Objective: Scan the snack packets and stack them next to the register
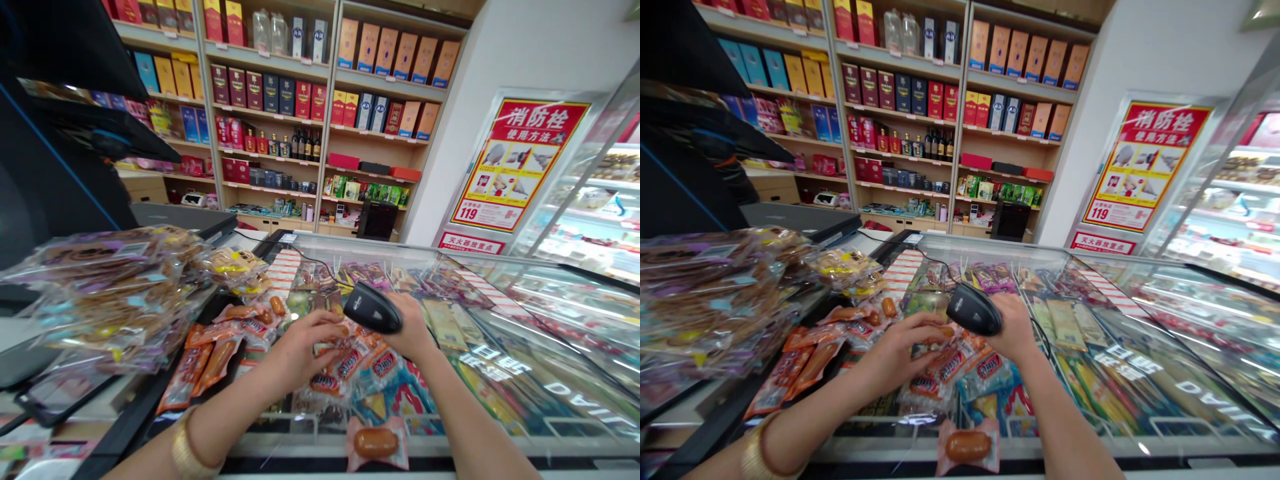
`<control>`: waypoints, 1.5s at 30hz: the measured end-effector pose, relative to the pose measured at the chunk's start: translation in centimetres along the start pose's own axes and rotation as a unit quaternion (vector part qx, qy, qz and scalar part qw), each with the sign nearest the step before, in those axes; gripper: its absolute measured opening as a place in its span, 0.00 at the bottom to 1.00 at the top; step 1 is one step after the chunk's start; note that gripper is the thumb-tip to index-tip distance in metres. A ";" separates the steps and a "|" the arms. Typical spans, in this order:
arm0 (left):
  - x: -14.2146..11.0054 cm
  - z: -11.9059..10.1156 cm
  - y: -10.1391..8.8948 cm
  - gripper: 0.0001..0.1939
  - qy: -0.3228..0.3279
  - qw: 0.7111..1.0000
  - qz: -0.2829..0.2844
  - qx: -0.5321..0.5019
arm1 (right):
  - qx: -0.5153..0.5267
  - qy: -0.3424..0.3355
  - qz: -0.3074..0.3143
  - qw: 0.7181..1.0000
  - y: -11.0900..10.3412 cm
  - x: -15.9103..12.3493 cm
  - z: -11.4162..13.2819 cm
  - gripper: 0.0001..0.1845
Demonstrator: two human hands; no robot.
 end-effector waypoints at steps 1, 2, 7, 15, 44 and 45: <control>0.1 0.2 -0.3 0.09 -0.026 0.999 -0.031 -0.002 | 0.002 0.004 0.002 1.000 0.0 0.0 0.0 0.14; 0.2 0.4 -0.7 0.08 -0.060 0.996 -0.062 0.002 | 0.004 0.006 0.004 1.000 0.0 0.0 0.0 0.14; 0.6 1.3 -3.1 0.13 -0.193 0.965 -0.178 0.021 | 0.013 -0.004 0.009 1.000 0.0 0.0 0.4 0.11; 0.8 1.2 -3.7 0.12 -0.176 0.966 -0.185 0.033 | 0.041 -0.013 0.066 0.997 0.4 0.3 1.2 0.07; -0.3 -1.8 -2.4 0.09 -0.064 0.972 0.215 0.076 | 0.016 0.013 0.031 0.999 0.0 0.4 0.9 0.13; -0.4 -2.0 -2.1 0.11 -0.070 0.964 0.242 0.085 | 0.016 0.011 0.033 0.999 0.0 0.4 0.9 0.14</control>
Point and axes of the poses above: each hand's wrist, its own x-axis towards the middle knuckle, its own y-axis out of the palm, z = x × y, the point moved 1 cm from there along x, towards the middle knuckle, and after that the axes turned 2 degrees about -y, right-handed, at the moved point
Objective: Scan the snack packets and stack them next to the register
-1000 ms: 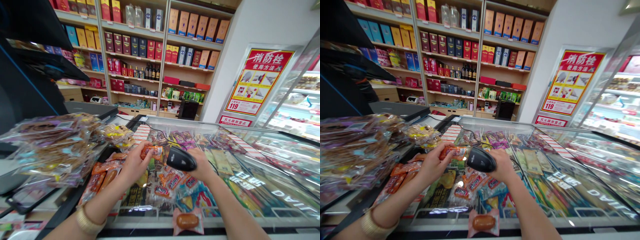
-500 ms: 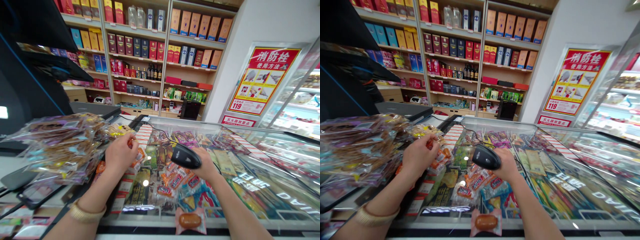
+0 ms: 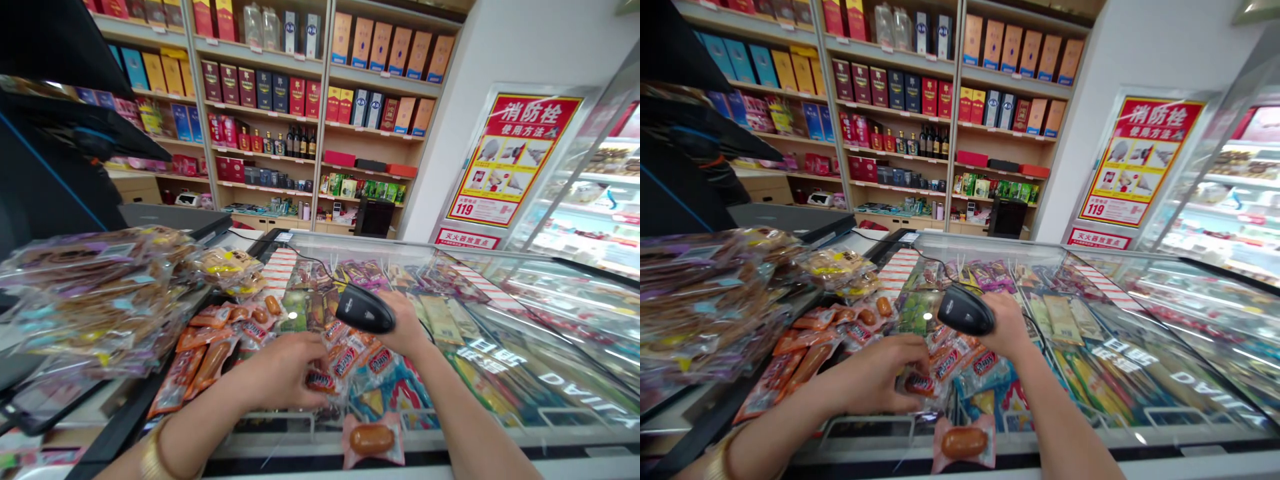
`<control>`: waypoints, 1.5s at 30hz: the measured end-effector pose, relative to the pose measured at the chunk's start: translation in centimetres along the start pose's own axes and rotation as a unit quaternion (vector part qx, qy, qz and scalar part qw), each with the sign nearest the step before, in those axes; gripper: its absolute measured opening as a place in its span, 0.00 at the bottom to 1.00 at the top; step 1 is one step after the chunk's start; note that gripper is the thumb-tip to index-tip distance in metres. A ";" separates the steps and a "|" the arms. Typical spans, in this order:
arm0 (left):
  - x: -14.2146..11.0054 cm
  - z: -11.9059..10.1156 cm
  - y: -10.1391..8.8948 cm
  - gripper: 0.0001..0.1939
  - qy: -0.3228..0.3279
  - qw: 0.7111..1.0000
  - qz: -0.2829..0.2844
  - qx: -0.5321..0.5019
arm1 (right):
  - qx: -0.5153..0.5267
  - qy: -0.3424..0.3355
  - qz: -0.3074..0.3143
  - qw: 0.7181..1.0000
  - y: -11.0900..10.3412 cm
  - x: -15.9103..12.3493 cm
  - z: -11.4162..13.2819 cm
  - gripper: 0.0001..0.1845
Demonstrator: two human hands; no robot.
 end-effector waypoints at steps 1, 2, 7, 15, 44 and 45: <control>0.0 -0.1 0.2 0.13 -0.011 1.000 0.020 0.010 | 0.000 -0.002 0.000 1.000 0.0 0.0 0.0 0.15; 0.0 -0.1 0.4 0.14 -0.023 0.999 0.033 0.018 | 0.000 -0.003 -0.002 1.000 0.0 0.0 0.0 0.15; -0.1 0.7 0.1 0.14 -0.042 0.998 0.045 0.028 | 0.001 -0.005 0.002 1.000 0.1 -0.1 -0.1 0.13; -0.2 1.7 -0.7 0.08 -0.072 0.993 0.049 -0.078 | -0.008 -0.007 0.014 1.000 0.2 -0.4 -0.6 0.07; -1.3 1.2 -1.4 0.14 -0.131 0.979 0.133 0.084 | -0.005 -0.008 0.014 1.000 0.6 -0.7 -0.9 0.11; -1.2 1.2 -1.3 0.12 -0.129 0.981 0.123 0.072 | -0.005 -0.008 0.013 1.000 0.7 -0.7 -0.9 0.11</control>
Point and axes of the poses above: each hand's wrist, its own x-axis towards the middle knuckle, its own y-axis out of the palm, z = x × y, the point moved 1 cm from there along x, towards the middle knuckle, and after that the axes turned 2 degrees about -y, right-handed, at the moved point
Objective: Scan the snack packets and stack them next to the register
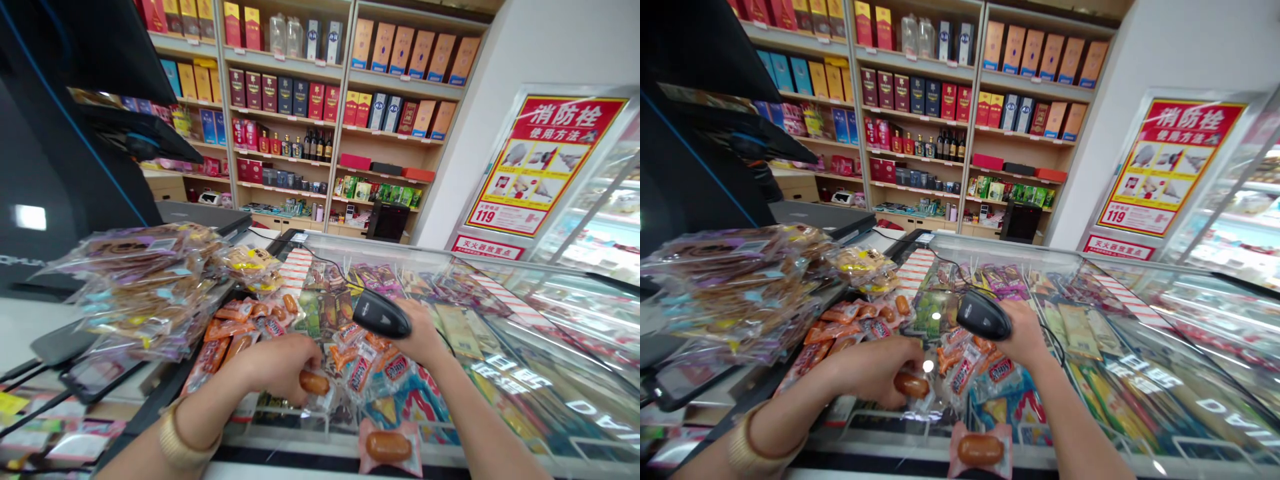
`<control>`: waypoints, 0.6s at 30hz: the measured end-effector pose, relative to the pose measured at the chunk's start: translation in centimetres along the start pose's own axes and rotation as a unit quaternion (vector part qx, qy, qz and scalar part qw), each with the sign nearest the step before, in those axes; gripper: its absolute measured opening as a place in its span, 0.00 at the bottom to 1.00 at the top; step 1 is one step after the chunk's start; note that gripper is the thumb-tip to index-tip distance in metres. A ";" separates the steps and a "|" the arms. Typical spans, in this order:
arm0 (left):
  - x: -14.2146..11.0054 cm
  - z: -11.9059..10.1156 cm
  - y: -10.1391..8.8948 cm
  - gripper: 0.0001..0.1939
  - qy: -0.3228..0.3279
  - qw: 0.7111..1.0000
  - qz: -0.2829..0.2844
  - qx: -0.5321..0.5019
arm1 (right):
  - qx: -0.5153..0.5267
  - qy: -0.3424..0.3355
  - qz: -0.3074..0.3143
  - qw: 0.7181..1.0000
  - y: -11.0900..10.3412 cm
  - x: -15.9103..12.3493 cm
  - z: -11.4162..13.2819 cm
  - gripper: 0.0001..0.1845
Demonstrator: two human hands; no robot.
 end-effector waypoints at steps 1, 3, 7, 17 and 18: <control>0.2 0.0 0.0 0.11 0.002 1.000 -0.012 -0.018 | 0.001 0.001 0.000 1.000 0.0 0.0 0.0 0.11; 0.6 0.3 0.0 0.10 0.009 0.997 -0.047 -0.067 | 0.004 0.002 0.000 1.000 0.0 0.0 0.0 0.12; 1.5 1.1 -0.5 0.12 0.035 0.955 -0.173 -0.237 | 0.003 0.001 -0.024 1.000 -0.2 -0.1 -0.3 0.14; 2.3 1.6 -0.3 0.22 0.024 0.758 -0.252 -0.601 | 0.018 -0.025 -0.076 0.997 -0.9 0.5 1.1 0.11; 2.3 1.7 -0.2 0.22 0.018 0.767 -0.277 -0.579 | 0.025 -0.028 -0.074 0.997 -1.0 0.6 1.4 0.11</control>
Point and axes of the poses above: each hand's wrist, its own x-axis towards the middle knuckle, its own y-axis out of the palm, z = x × y, the point moved 1 cm from there along x, towards the middle knuckle, and after that the axes turned 2 degrees about -y, right-handed, at the moved point
